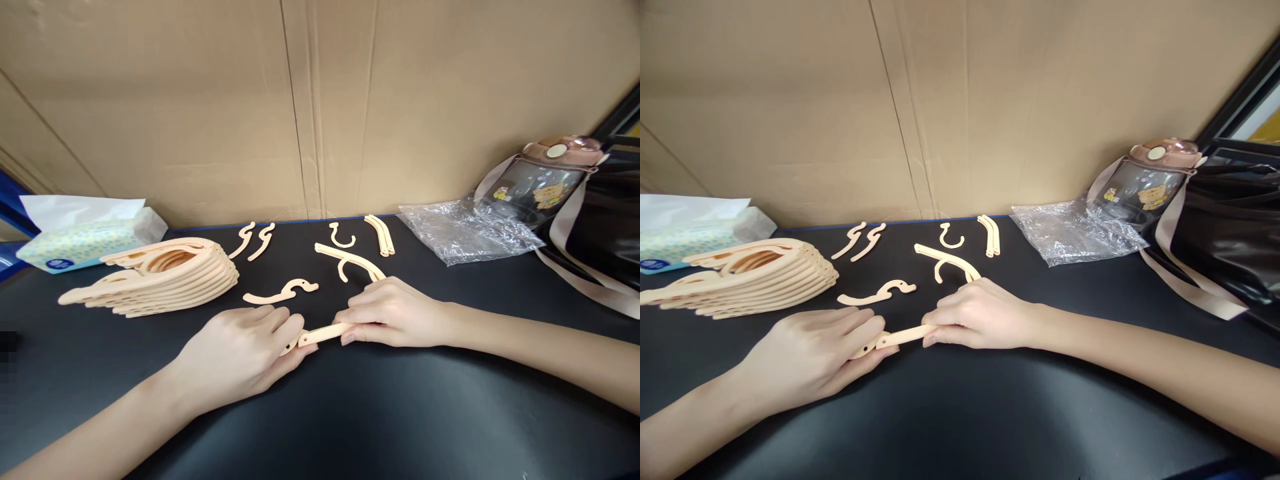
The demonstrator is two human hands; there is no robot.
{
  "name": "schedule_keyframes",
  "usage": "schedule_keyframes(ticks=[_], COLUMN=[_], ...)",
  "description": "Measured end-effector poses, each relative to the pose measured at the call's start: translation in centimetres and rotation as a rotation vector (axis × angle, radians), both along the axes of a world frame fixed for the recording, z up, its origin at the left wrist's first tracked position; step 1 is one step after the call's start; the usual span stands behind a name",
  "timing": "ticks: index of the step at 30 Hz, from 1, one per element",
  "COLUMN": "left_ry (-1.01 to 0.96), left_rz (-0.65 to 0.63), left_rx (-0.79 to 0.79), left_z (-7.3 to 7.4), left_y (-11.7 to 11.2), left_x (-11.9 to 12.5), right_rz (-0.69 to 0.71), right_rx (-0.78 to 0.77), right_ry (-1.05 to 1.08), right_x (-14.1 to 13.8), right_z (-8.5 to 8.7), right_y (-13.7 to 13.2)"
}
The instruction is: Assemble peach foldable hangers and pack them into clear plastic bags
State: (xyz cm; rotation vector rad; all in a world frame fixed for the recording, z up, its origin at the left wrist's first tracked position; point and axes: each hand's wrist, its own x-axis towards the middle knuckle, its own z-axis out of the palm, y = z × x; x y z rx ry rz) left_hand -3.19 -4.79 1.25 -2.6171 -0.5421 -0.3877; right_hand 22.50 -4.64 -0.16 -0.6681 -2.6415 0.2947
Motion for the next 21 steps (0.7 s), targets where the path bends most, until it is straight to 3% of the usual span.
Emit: schedule_keyframes(ticks=[8, 21], left_ry=[-0.012, -0.021], left_rz=[-0.006, -0.024], left_rx=[-0.006, -0.04], left_z=[-0.82, -0.35], left_y=[0.06, 0.24], left_x=[-0.43, -0.08], right_rz=[0.0, -0.007], right_rx=[-0.003, 0.018], right_ry=[0.005, 0.003], right_x=[0.02, -0.05], right_z=[0.05, -0.1], right_y=[0.01, -0.01])
